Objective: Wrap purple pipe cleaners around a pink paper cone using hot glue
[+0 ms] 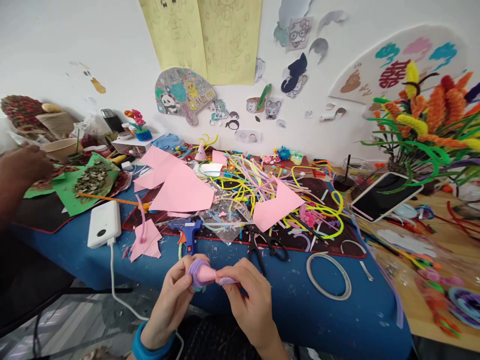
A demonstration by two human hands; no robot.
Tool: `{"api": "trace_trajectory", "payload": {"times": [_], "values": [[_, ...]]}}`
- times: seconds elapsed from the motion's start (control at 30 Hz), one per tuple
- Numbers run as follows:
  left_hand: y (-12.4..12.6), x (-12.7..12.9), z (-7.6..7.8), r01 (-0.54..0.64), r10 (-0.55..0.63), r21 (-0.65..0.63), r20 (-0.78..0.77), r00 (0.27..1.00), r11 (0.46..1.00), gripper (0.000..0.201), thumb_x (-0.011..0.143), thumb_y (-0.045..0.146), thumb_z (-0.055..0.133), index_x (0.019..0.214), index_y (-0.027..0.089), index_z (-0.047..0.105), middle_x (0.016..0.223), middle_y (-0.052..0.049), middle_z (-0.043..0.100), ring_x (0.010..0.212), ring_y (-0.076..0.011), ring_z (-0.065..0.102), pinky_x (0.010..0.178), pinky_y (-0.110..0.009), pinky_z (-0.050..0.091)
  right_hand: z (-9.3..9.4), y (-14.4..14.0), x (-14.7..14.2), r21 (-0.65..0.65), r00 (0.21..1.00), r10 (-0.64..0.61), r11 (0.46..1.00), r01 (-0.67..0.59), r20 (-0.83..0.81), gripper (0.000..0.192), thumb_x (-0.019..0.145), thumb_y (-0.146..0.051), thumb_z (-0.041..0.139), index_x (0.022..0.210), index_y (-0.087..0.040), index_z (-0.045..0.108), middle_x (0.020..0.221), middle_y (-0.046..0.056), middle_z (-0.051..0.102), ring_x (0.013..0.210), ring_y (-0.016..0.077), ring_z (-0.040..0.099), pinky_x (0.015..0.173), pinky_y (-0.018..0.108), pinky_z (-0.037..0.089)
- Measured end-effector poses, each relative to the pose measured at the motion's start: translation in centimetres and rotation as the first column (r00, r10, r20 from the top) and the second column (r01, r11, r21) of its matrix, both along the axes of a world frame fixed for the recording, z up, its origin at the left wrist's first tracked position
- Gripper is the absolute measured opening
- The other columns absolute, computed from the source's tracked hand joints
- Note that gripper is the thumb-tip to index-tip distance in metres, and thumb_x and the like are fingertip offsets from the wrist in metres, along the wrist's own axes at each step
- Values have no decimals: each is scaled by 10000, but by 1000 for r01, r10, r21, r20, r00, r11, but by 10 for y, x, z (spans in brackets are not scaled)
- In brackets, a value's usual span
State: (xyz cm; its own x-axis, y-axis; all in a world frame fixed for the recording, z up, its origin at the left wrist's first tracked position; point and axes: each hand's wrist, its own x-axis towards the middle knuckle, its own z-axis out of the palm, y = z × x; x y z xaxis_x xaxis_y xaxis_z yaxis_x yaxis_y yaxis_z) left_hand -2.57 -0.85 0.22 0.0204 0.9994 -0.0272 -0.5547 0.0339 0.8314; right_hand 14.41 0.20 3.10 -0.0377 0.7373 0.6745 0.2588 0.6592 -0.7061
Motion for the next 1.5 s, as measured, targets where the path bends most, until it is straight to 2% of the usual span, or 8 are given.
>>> {"api": "trace_trajectory", "payload": {"times": [0.17,0.27,0.33,0.43,0.57,0.73,0.87,1.5], "values": [[4,-4,1,64,-63,53,-20,998,997,396,708,374,921,1003,206,716,968,-48,733,806,-144,654,705,-199,518,7,0,7,9,998,10,1000,-10,67,165,985,-117,595,985,-210,731,779,-21,671,672,100,622,630,159,528],[2,-3,0,-19,28,98,-95,995,995,531,687,357,936,1162,248,724,988,-45,746,850,-162,696,738,-208,552,9,-6,8,14,994,-8,1000,7,112,353,1015,-106,479,1295,-183,680,900,30,644,786,128,639,720,193,574],[0,-2,-2,-99,129,174,-166,978,980,437,696,308,931,1091,240,756,1018,-42,738,906,-171,717,782,-205,567,8,-11,8,35,990,-36,999,31,137,446,1016,-82,438,1419,-178,605,955,53,633,842,139,647,748,210,587],[-2,0,-4,-195,281,332,-237,930,923,311,727,190,900,998,236,754,1067,-27,715,982,-175,741,855,-205,580,7,-15,6,108,985,-68,993,51,157,418,1001,-30,485,1343,-195,659,966,49,693,857,130,688,764,196,587],[-3,6,-3,-270,450,523,-255,856,809,413,761,52,839,1094,248,692,1089,-16,693,1020,-176,758,909,-234,600,8,-17,1,196,975,-137,975,102,177,220,1002,-68,583,1148,-180,703,926,33,806,804,127,761,776,184,594],[-4,7,-4,-229,593,713,-313,741,663,592,750,-51,802,1233,237,617,1133,-40,683,1062,-183,729,963,-304,605,10,-19,-8,256,958,-195,957,140,208,122,1006,-93,599,1023,-164,697,760,23,788,645,137,748,639,225,570],[-5,4,-5,-184,665,777,-360,654,602,604,753,-88,779,1242,225,614,1168,-48,677,1108,-178,695,992,-324,593,9,-20,-10,270,929,-258,945,186,265,114,1025,-132,583,986,-154,688,630,-4,716,471,117,632,519,262,483],[-9,2,-9,-150,677,762,-444,587,630,512,803,22,785,1233,269,660,1130,-44,641,1044,-227,737,899,-385,649,13,-18,-8,303,869,-205,951,67,450,175,1052,-132,497,1036,-143,670,576,-15,612,475,147,528,506,313,341]]}}
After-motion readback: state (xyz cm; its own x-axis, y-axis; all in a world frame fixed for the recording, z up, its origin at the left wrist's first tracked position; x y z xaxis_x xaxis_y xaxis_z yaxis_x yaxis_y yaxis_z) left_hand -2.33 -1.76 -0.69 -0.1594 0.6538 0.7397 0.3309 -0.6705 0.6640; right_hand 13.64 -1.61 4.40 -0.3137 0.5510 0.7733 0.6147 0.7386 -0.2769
